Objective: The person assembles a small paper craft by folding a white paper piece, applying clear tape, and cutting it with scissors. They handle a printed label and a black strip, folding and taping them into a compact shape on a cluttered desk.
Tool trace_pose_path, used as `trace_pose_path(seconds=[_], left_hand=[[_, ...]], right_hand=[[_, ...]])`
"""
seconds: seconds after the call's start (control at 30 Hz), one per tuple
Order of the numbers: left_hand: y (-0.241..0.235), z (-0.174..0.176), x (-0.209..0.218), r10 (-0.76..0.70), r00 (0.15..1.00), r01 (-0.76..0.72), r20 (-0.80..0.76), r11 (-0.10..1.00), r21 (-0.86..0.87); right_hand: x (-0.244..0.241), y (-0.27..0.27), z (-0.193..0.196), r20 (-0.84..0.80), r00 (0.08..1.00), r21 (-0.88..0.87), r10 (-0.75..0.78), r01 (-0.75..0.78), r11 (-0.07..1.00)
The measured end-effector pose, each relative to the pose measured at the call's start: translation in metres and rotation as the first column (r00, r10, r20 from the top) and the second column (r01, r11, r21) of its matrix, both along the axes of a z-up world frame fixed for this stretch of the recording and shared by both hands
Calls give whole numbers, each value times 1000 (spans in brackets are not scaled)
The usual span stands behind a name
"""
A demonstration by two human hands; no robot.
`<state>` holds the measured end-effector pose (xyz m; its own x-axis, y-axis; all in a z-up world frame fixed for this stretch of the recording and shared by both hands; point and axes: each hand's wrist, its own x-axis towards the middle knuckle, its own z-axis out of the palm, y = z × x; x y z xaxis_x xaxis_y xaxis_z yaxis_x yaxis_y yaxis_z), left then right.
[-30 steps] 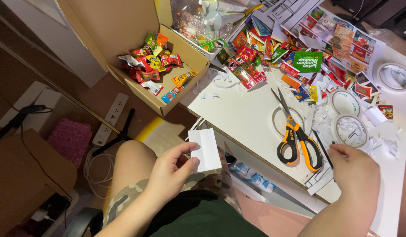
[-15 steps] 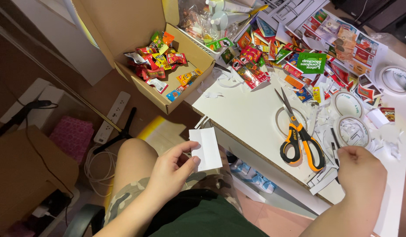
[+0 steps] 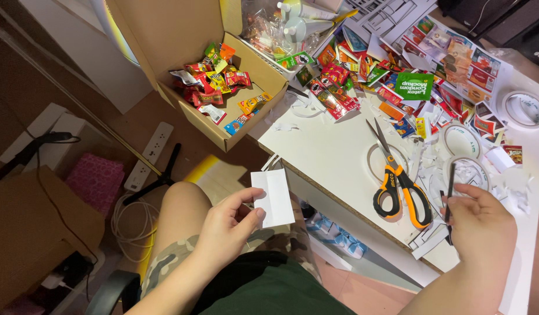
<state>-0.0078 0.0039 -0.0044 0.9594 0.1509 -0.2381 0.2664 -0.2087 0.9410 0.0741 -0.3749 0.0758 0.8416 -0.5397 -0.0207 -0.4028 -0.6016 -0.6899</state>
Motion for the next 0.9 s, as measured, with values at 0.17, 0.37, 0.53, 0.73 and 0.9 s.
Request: trace_pose_path(seconds=[0.17, 0.37, 0.53, 0.73, 0.9], left_hand=[[1, -5, 0, -6, 999, 5, 39, 1000, 13], [1, -4, 1, -7, 1000, 6, 18, 1000, 15], [2, -10, 2, -5, 999, 4, 41, 1000, 20], [3, -5, 3, -6, 1000, 6, 11, 1000, 20], [3, -7, 4, -13, 999, 13, 34, 1000, 9]], right_hand=[[9, -44, -35, -72, 997, -319, -11, -13, 948], [18, -55, -46, -389, 908, -532, -155, -84, 843], [22, -69, -57, -359, 921, -557, -152, -81, 826], [26, -77, -66, -332, 932, -549, -146, -65, 834], [26, -75, -65, -241, 968, -498, -72, -60, 865]])
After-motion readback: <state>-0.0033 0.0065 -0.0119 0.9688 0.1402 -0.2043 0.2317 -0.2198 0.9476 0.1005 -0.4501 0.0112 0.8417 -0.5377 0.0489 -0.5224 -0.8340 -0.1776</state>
